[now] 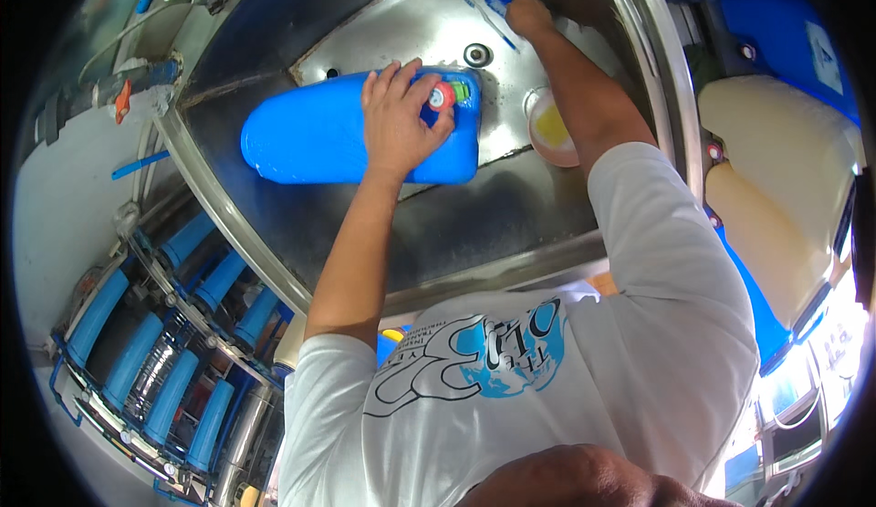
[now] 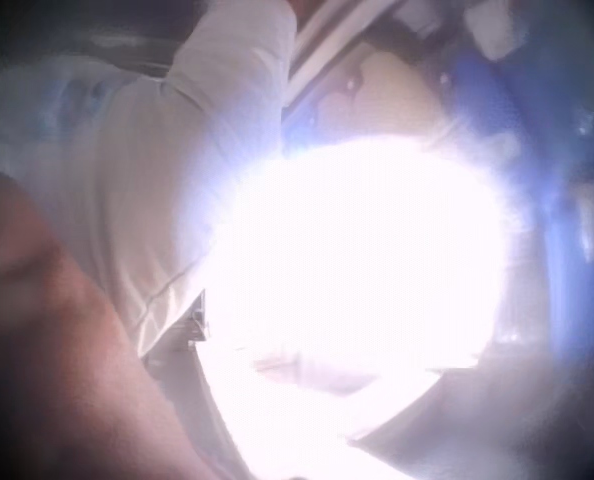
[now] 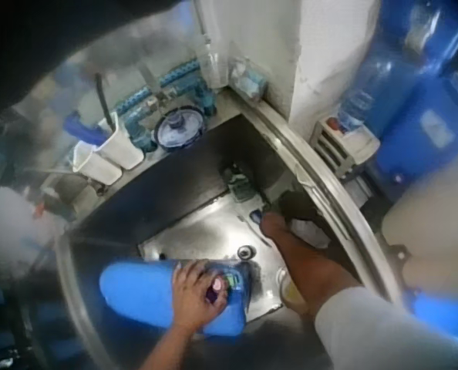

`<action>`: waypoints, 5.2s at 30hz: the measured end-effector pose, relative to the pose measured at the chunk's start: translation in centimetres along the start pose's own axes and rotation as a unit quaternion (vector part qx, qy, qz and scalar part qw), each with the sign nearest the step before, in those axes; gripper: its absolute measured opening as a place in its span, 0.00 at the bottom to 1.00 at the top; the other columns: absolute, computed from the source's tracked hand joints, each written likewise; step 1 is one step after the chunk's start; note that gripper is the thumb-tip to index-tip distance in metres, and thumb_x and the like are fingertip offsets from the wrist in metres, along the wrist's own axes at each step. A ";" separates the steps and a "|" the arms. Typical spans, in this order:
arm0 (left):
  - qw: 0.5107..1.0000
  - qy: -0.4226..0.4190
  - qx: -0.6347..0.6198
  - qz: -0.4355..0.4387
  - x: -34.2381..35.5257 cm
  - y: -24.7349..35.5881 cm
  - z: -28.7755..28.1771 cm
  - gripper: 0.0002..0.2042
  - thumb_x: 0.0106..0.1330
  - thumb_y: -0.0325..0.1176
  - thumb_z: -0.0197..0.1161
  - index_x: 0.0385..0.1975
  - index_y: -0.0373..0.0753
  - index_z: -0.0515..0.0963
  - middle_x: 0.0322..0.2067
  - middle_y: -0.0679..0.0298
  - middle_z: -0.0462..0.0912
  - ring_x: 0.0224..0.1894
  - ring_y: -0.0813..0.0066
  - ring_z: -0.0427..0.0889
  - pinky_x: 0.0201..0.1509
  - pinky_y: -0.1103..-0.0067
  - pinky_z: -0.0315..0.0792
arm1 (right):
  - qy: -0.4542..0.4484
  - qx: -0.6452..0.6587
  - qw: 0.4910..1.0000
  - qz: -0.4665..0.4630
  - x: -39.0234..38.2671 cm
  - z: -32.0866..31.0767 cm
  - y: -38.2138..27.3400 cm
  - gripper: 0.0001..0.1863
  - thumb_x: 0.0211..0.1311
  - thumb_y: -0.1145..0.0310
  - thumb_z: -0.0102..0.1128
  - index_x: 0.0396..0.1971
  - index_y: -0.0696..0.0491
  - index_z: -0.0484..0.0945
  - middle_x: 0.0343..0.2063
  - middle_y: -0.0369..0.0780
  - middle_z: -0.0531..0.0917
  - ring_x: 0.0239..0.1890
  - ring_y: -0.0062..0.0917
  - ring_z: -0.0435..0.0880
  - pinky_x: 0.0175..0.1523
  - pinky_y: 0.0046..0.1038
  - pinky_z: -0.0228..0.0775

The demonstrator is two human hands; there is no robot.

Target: The person rinses a blue plastic lid under running water, then scrubs the inside of a blue plastic jerrycan with a toothbrush and a small amount of yellow liquid soap. The person repeatedly scrubs the jerrycan's interior and cap area while holding it in a stainless steel sink.

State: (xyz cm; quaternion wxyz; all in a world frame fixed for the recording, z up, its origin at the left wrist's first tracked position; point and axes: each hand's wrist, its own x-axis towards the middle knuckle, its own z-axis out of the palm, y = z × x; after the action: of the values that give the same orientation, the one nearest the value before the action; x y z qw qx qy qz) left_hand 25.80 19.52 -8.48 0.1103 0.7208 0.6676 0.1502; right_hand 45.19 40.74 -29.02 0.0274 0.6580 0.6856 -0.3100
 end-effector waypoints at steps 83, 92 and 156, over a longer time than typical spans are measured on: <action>0.998 -0.036 -0.041 0.038 -4.1 -1.0 -2.8 0.15 0.60 0.43 0.63 0.38 0.39 0.85 0.44 0.57 0.83 0.58 0.54 0.73 0.70 0.55 0.57 | -0.003 0.330 0.944 0.009 -28.1 -7.1 -10.6 0.17 0.56 0.62 0.74 0.38 0.57 0.83 0.30 0.38 0.86 0.28 0.19 0.81 0.32 0.27 0.73; 0.997 -0.001 -0.026 0.077 -3.6 -4.0 -0.2 0.14 0.59 0.43 0.63 0.36 0.40 0.85 0.44 0.59 0.83 0.57 0.56 0.74 0.71 0.57 0.56 | -0.064 0.315 0.942 -0.093 -27.1 -7.1 -10.9 0.25 0.52 0.52 0.77 0.36 0.61 0.83 0.31 0.40 0.87 0.32 0.22 0.83 0.40 0.28 0.76; 0.998 -0.014 0.023 0.061 -4.0 -4.0 -1.9 0.12 0.59 0.40 0.59 0.31 0.43 0.87 0.45 0.60 0.84 0.55 0.59 0.74 0.72 0.58 0.56 | -0.084 0.377 0.921 0.054 -23.7 -4.2 -6.1 0.19 0.55 0.57 0.76 0.31 0.60 0.82 0.23 0.38 0.84 0.19 0.20 0.78 0.24 0.26 0.67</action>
State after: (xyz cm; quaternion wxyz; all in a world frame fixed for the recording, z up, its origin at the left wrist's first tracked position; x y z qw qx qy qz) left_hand 21.13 15.84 -8.44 0.0936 0.7646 0.6240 0.1312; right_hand 44.29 22.08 -12.73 -0.1483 0.6271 0.4766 -0.5980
